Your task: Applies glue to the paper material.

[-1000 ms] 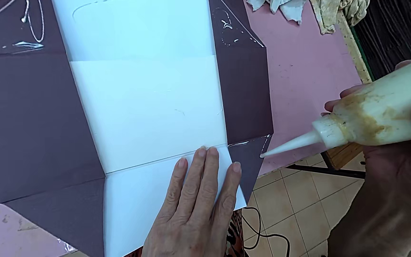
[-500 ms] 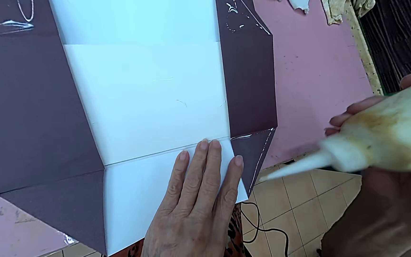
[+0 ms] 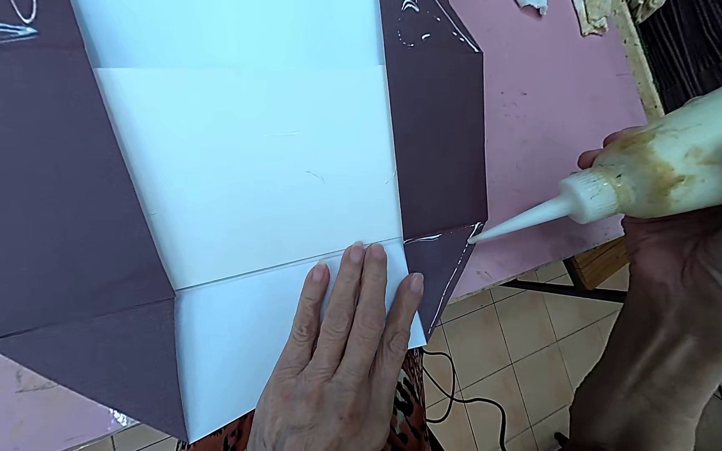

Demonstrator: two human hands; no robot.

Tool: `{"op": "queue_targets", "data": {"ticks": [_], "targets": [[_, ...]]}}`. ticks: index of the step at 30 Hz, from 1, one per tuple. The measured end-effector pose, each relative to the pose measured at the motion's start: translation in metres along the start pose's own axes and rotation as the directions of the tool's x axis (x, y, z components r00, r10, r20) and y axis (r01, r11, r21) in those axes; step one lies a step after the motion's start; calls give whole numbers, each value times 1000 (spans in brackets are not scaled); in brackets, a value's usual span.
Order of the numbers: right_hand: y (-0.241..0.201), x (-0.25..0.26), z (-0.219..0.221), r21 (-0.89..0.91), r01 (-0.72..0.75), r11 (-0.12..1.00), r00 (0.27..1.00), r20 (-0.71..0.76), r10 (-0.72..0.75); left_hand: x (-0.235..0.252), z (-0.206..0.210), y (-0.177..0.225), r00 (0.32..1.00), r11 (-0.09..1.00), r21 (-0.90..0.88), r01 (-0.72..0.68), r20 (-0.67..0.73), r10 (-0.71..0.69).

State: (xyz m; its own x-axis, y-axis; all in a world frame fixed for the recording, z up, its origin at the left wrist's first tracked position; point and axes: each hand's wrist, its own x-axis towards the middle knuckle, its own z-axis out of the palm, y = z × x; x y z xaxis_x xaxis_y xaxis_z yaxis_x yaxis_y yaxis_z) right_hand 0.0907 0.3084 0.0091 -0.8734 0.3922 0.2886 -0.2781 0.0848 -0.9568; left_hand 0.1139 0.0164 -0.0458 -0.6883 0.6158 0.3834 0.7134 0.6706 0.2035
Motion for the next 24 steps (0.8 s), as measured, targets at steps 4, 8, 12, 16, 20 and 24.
{"op": "queue_targets", "data": {"ticks": [4,8,12,16,20,24], "targets": [[-4,-5,8,-22,11,1000,1000,0,-11,0,2,1,1000,1000,13,2,-14,-2],[-8,-11,17,-26,9,1000,1000,17,-9,0,3,0,1000,1000,25,-9,-23,10],[-9,-17,20,-51,36,998,998,61,-33,-1,4,0,999,1000,25,-12,-31,13],[-13,-26,26,-20,17,1000,993,120,-15,-1,4,0,999,1000,15,-9,-31,10],[-16,-34,28,-10,-3,1000,982,190,5,0,5,1,999,1000,15,-9,-41,9],[-17,-28,26,27,-17,999,976,216,11,0,5,0,999,999,35,-18,-44,19]]}}
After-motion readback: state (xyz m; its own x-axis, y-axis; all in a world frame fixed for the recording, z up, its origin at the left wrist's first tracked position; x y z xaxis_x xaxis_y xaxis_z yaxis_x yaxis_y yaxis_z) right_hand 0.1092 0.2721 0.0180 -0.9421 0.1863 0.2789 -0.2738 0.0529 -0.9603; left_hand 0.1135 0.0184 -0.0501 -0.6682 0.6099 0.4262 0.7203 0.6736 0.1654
